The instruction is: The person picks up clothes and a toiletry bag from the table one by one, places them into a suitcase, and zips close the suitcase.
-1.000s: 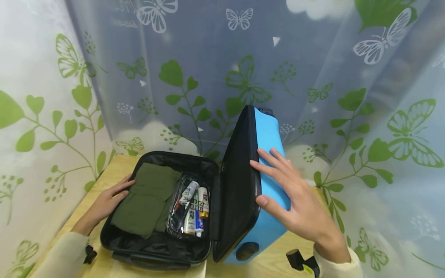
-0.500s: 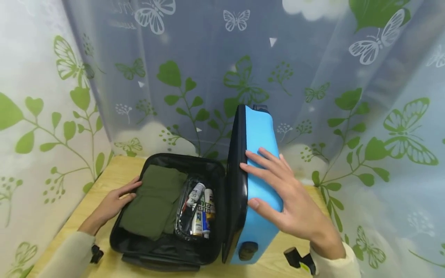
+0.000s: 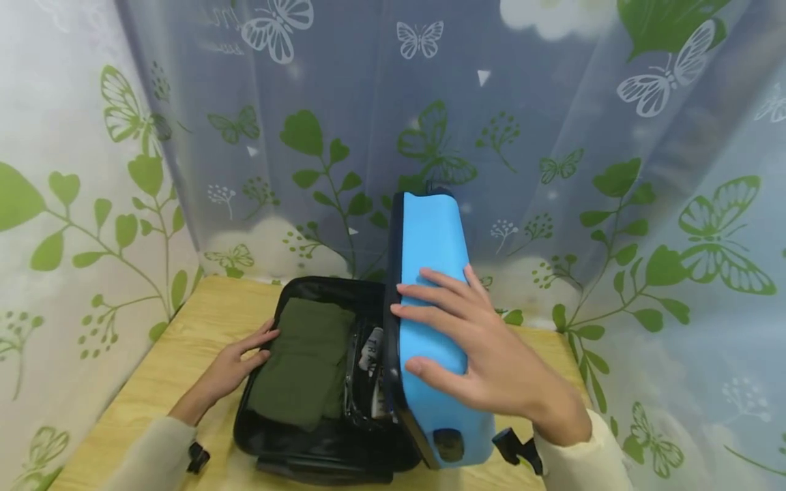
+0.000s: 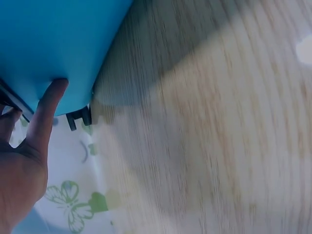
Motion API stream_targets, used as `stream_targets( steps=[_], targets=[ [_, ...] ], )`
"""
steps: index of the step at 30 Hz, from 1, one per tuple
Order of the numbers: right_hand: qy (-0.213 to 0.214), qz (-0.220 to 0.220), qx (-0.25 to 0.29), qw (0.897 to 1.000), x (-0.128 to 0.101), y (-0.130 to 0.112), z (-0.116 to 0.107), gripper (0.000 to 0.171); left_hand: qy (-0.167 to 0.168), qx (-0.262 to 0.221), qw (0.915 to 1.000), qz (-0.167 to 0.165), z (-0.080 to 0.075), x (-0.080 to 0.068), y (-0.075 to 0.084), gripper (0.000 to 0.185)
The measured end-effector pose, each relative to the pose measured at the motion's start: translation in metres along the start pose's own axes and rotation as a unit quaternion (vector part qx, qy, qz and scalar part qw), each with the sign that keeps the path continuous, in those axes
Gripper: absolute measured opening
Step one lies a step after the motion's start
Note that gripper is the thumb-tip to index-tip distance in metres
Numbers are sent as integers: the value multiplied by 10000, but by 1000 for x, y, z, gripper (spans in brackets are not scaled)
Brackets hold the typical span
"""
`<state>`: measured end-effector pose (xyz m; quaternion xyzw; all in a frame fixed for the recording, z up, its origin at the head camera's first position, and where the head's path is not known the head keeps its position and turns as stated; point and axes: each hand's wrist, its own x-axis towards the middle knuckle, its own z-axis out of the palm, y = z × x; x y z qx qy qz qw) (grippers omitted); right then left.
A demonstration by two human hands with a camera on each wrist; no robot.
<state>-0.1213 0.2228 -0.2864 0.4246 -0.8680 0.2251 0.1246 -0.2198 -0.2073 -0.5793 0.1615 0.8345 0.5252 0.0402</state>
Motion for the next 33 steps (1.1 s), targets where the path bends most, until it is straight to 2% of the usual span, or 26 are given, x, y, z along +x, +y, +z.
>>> stream_targets(
  steps=[5,14,23,29,33],
  targets=[
    [-183,-164,-138,9996,10,-4,8,63,14,-27,10000,59,7,0,5,48],
    [-556,-602,-512,9953,32,-11,28,53,128,-230,9997,-21,14,-5,4,50],
    [-951,-667,-629,9912,45,-10,36,62,257,-195,9994,-139,13,-5,-7,53],
    [-1241,-562,-461,9896,53,-9,45,66,247,-50,9997,-65,7,-4,-12,47],
    [-1401,-571,-552,9869,62,-12,57,66,218,-84,9997,-6,6,-1,-16,45]
  ],
)
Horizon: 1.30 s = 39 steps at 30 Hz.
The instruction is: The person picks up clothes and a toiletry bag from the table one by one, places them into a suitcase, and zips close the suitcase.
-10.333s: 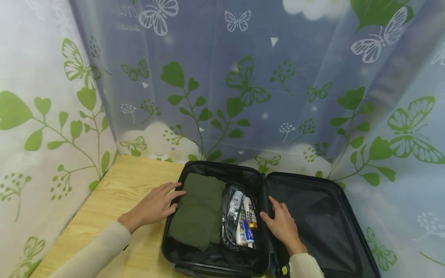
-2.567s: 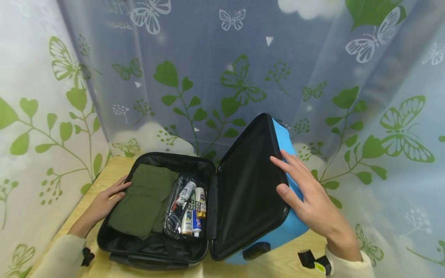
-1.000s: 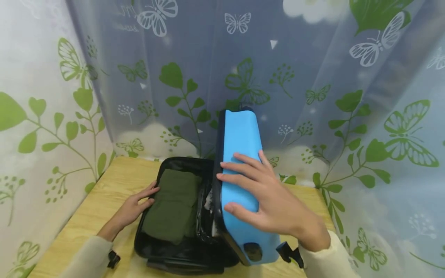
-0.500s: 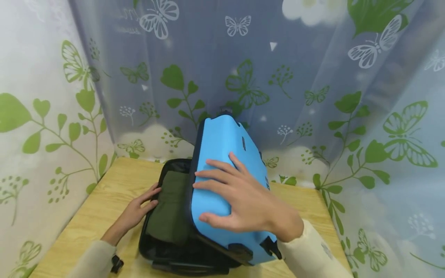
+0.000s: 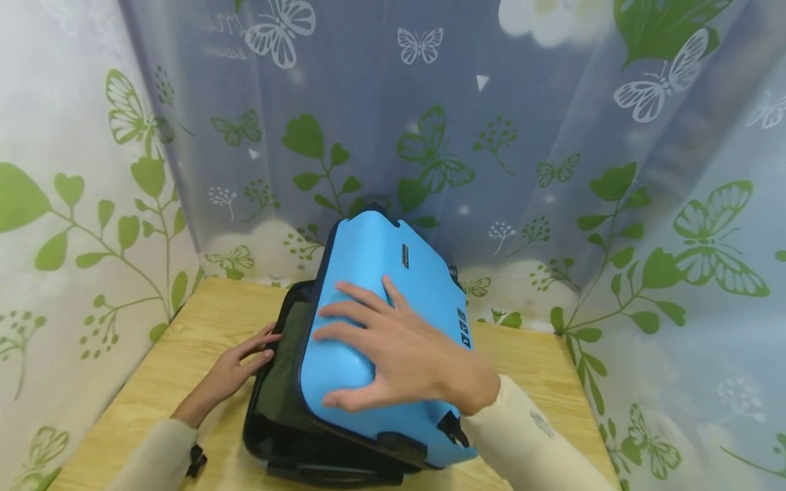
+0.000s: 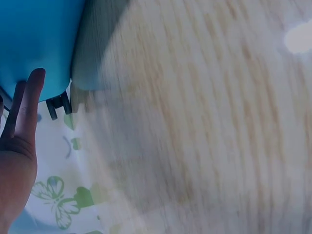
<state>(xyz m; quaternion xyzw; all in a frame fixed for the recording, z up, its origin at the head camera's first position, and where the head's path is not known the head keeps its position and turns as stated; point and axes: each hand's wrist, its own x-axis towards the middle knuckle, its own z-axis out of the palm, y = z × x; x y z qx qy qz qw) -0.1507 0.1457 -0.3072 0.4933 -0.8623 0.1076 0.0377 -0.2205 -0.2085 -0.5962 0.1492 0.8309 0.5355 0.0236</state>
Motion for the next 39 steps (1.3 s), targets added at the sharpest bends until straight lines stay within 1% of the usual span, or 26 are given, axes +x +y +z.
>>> stream_targets(
  steps=[3,7,11,15,21,26,29,33,39],
  targets=[
    [-168,64,-135,9997,12,-4,8,66,-31,4,10000,81,-1,1,-2,45],
    [-560,135,-313,9978,31,-11,19,66,2,17,10000,39,-3,2,-4,44],
    [-933,69,-507,9943,49,-18,31,67,23,-64,10000,-14,-4,1,-5,43],
    [-1128,-17,-717,9910,60,-23,43,68,-17,-240,9997,-41,-3,0,-6,44],
    [-1503,-77,-950,9840,70,-30,64,70,-141,-555,9983,-135,-2,-1,-6,46],
    [-1858,-168,-1001,9773,76,-34,85,71,-228,-594,9980,-53,-2,0,-9,49],
    [-1912,-233,-1069,9754,78,-35,95,71,-253,-624,9977,-69,-1,2,-10,49],
    [-1920,-342,-1150,9740,79,-36,105,72,-241,-628,9976,-172,-1,2,-9,49],
    [-2006,-459,-1314,9697,81,-39,117,71,-259,-587,9979,-74,-3,-1,-6,48]
  ],
)
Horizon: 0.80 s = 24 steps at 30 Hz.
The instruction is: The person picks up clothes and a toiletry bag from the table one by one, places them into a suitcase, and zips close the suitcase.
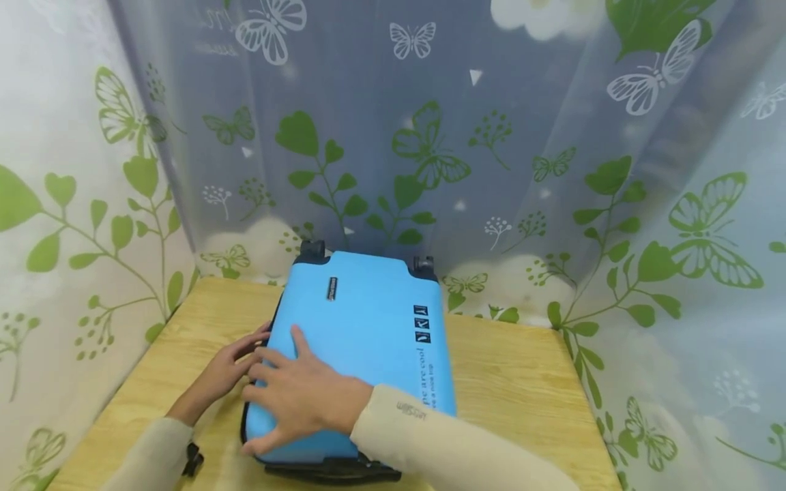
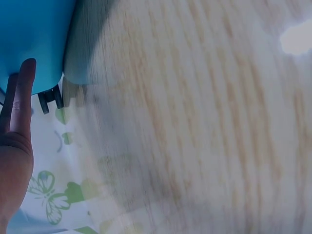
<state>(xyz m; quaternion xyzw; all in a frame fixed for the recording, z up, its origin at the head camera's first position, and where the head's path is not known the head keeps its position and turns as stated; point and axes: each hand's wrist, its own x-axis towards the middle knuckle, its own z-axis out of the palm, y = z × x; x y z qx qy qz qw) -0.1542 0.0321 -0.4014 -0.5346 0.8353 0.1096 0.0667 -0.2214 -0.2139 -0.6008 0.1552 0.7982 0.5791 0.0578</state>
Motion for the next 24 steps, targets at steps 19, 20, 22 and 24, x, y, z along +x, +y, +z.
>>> stream_targets(
  steps=[19,20,22,24],
  targets=[
    [404,-171,76,9990,3,-7,28,69,28,-133,9999,-25,0,1,1,47],
    [424,-169,108,9989,2,-7,28,70,34,-137,9999,8,0,1,0,47],
    [432,-195,171,9987,1,-6,29,71,52,-136,9999,78,1,1,-1,47],
    [421,-251,251,9985,-3,-4,29,72,49,-130,9998,111,1,1,-2,47]
  ],
)
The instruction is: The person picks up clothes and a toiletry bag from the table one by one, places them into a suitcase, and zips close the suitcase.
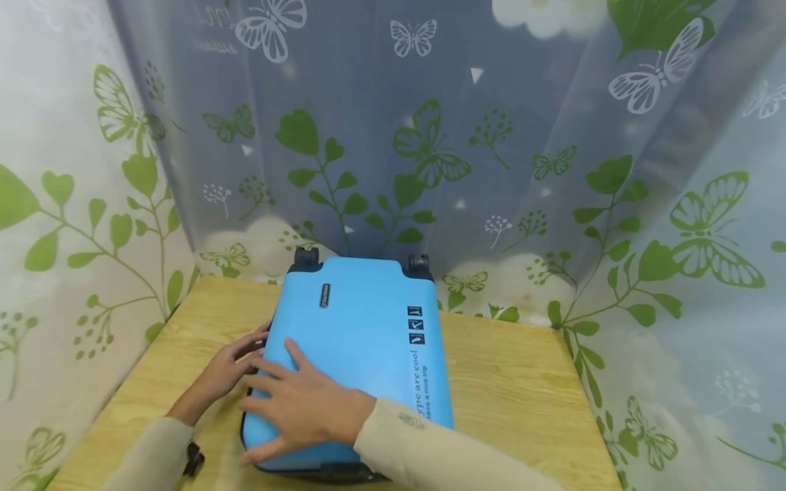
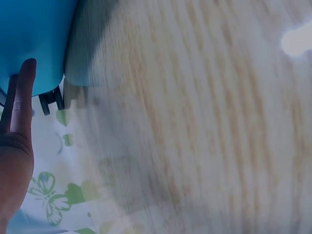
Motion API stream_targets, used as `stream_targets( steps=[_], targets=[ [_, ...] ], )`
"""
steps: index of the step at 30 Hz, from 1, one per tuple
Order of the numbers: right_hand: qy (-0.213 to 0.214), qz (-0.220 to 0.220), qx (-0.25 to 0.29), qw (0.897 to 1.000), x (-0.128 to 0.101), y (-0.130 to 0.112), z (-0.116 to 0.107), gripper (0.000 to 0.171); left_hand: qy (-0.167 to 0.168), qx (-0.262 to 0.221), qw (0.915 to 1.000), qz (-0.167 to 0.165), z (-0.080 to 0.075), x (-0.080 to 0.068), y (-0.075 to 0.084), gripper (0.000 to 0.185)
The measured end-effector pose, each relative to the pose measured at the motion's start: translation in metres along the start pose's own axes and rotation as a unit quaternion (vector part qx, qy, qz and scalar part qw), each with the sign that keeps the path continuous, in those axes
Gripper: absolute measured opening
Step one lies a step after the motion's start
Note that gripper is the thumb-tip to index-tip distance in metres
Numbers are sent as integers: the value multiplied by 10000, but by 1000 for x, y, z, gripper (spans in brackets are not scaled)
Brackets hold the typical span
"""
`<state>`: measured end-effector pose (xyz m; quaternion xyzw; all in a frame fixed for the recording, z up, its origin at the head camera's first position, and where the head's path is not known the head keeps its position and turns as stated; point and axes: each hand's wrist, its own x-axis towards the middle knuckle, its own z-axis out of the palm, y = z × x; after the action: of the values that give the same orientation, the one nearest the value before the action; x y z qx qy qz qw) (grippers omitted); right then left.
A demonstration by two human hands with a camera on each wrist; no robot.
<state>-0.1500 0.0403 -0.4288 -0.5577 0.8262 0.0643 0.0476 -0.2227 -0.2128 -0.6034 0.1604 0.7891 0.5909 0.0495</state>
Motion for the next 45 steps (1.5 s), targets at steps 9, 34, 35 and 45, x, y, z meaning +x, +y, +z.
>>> stream_targets(
  steps=[9,34,35,45],
  targets=[
    [343,-262,424,9982,-39,14,6,75,9,-8,9999,-169,3,1,4,50],
    [1725,1408,1678,9603,-155,58,26,49,281,283,9980,-488,7,-2,23,48],
    [1757,1524,1738,9569,-159,61,27,50,304,290,9980,-465,7,-2,24,48],
    [2425,2679,3162,8772,-203,86,61,68,511,323,9978,-253,13,-3,32,51]
  ],
)
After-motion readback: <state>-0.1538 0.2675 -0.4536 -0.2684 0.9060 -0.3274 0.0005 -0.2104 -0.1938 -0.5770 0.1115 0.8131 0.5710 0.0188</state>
